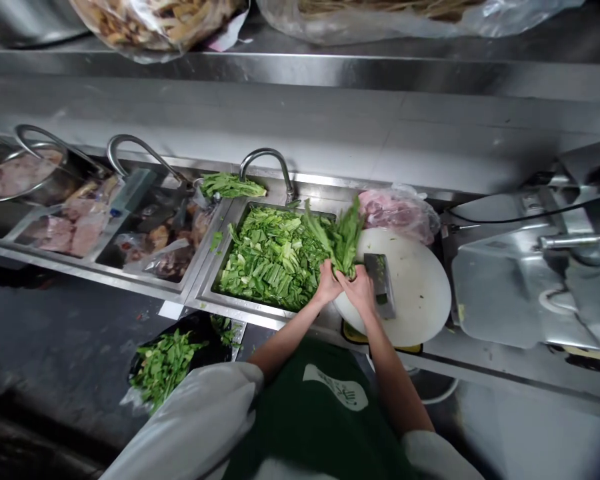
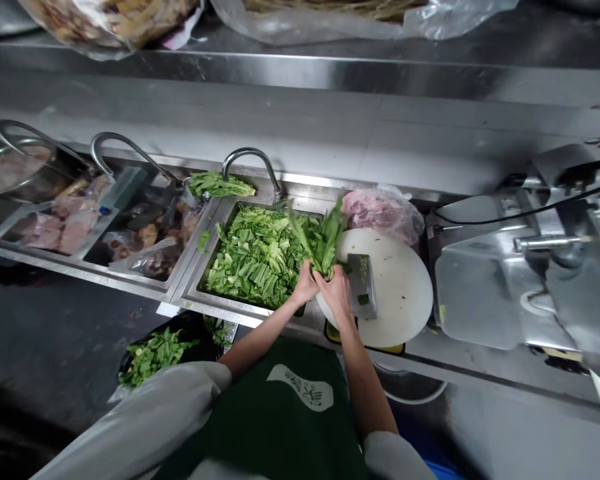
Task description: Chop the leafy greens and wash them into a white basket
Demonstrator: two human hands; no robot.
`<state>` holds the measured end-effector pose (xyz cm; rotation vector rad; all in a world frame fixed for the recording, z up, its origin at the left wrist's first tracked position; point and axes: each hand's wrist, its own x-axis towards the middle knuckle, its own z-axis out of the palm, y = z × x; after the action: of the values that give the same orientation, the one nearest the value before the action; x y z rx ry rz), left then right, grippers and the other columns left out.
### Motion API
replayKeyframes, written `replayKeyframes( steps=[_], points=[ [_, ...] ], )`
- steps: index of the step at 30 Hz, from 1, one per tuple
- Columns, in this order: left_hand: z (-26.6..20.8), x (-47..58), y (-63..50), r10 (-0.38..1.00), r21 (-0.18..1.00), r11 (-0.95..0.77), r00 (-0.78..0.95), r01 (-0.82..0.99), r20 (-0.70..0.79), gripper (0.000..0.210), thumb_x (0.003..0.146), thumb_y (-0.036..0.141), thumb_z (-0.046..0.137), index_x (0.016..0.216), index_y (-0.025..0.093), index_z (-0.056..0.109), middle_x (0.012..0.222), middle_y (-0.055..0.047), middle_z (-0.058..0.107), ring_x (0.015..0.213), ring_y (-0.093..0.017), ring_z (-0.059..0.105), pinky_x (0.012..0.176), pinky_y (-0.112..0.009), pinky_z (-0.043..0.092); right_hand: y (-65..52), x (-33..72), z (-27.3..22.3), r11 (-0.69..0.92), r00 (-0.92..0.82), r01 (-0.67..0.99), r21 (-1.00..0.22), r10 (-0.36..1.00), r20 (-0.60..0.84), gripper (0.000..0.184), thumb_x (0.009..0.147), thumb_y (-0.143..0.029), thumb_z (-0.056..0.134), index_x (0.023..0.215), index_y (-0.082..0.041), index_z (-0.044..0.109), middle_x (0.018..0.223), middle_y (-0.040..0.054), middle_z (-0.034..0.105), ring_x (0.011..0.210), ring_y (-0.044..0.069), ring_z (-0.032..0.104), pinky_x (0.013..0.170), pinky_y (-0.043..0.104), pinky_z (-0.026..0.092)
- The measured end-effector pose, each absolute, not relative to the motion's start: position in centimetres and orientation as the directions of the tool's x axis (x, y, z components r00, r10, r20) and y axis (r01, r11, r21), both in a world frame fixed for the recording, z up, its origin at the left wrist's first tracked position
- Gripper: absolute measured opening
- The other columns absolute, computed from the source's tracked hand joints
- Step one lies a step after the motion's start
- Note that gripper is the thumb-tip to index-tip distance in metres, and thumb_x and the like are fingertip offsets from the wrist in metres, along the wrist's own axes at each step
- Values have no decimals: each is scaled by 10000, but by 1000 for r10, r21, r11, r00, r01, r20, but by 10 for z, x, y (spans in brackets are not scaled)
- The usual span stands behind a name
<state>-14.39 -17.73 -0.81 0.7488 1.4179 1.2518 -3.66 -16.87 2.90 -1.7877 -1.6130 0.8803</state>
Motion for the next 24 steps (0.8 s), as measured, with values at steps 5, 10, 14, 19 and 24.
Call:
replayKeyframes(
  steps=[5, 10, 14, 19, 24],
  points=[
    [-20, -156, -182, 925, 877, 344, -42, -337, -379, 534, 581, 203, 885, 1061, 218, 653, 1099, -24, 600, 881, -161, 630, 789, -277, 557, -172, -20, -4, -162, 174, 528, -834, 981, -80, 365, 814, -590, 549, 725, -248, 460, 624, -9, 532, 615, 157, 466, 607, 283, 360],
    [-31, -158, -179, 849, 686, 396, -42, -610, -527, 549, 697, 285, 861, 1152, 246, 557, 891, 23, 625, 657, -101, 607, 619, -229, 551, -172, -16, -19, -213, 203, 289, -933, 966, -158, 464, 792, -687, 548, 722, -238, 452, 637, -22, 519, 569, 129, 475, 547, 276, 410],
    [-35, -158, -178, 786, 555, 515, 103, -654, -609, 707, 705, 239, 890, 1286, 236, 488, 918, -22, 698, 713, -156, 687, 680, -310, 605, -181, -23, -19, -240, 225, 60, -969, 949, -221, 499, 755, -700, 618, 790, -220, 485, 646, -39, 539, 543, 114, 489, 513, 256, 425],
    [-35, -143, -175, 807, 549, 450, 57, -704, -587, 667, 720, 237, 890, 1280, 222, 529, 950, -31, 711, 712, -148, 692, 715, -315, 616, -211, -20, -12, -171, 237, -26, -985, 956, -172, 449, 801, -636, 635, 836, -205, 517, 668, -33, 578, 555, 111, 519, 537, 249, 450],
    [-46, -105, -177, 814, 602, 414, -18, -683, -580, 794, 655, 295, 937, 1333, 263, 527, 937, -17, 699, 708, -145, 681, 709, -297, 603, -239, 11, 3, -126, 349, -26, -992, 929, -127, 432, 826, -600, 659, 894, -188, 549, 660, -19, 637, 569, 128, 592, 597, 264, 501]
  ],
)
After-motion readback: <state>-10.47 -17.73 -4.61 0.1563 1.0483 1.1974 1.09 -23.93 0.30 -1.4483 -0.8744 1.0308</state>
